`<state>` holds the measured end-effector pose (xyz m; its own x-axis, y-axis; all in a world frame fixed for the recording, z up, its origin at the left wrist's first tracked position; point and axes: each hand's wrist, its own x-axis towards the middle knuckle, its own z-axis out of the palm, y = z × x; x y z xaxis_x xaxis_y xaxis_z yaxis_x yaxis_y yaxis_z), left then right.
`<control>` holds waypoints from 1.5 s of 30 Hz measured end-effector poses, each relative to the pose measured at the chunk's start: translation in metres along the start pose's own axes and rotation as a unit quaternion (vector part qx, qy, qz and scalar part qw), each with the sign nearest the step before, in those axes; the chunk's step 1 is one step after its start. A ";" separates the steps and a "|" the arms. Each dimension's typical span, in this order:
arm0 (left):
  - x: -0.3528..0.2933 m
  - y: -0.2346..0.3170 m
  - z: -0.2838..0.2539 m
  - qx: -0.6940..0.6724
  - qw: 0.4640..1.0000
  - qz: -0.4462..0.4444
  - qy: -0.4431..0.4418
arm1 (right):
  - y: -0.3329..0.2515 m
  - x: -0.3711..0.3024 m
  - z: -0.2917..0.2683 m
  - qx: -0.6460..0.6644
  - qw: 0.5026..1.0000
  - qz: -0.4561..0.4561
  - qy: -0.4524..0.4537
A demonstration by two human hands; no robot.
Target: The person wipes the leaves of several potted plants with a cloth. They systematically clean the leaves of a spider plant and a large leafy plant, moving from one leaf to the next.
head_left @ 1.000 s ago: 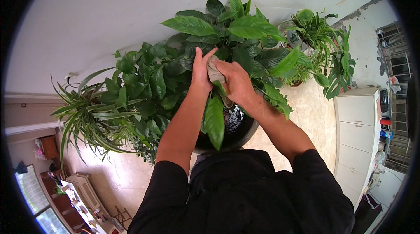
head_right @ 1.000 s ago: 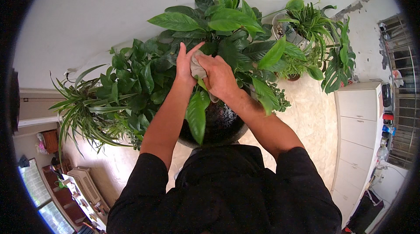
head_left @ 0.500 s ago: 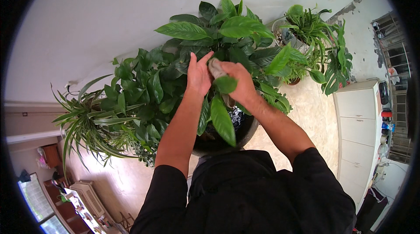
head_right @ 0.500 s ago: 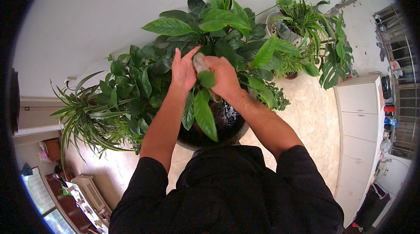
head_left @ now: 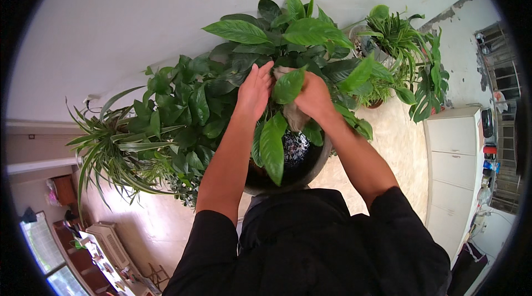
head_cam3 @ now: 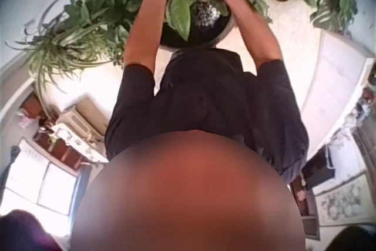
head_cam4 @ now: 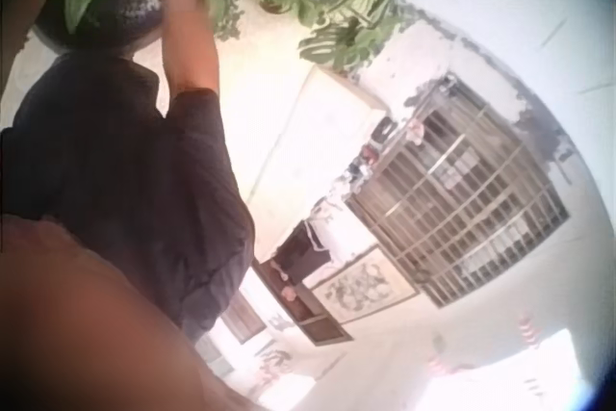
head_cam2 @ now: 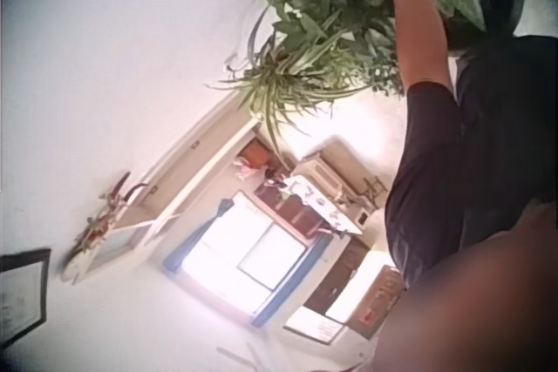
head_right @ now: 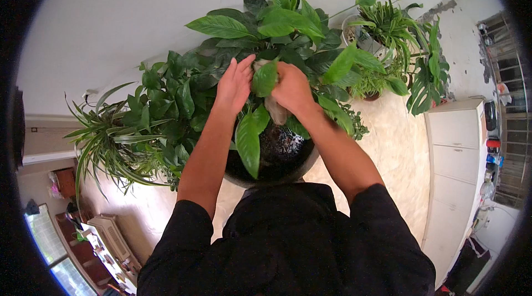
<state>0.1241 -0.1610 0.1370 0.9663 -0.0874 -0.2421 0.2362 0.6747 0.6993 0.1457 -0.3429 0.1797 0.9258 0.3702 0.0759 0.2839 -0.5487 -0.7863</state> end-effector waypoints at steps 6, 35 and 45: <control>-0.044 0.003 -0.019 0.151 0.987 0.045 0.016 | 0.032 -0.045 -0.018 0.084 0.995 0.039 0.043; -0.010 -0.045 -0.041 0.177 0.976 0.049 0.119 | -0.058 -0.008 0.009 -0.133 0.991 -0.002 0.019; -0.004 -0.035 -0.035 0.047 0.991 0.012 0.127 | -0.018 -0.019 -0.009 -0.170 0.984 0.029 -0.038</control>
<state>0.1080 -0.1588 0.0901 0.9174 0.1228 -0.3785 0.2340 0.6029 0.7627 0.1250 -0.3475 0.1980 0.9251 0.3792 -0.0194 0.3103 -0.7846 -0.5368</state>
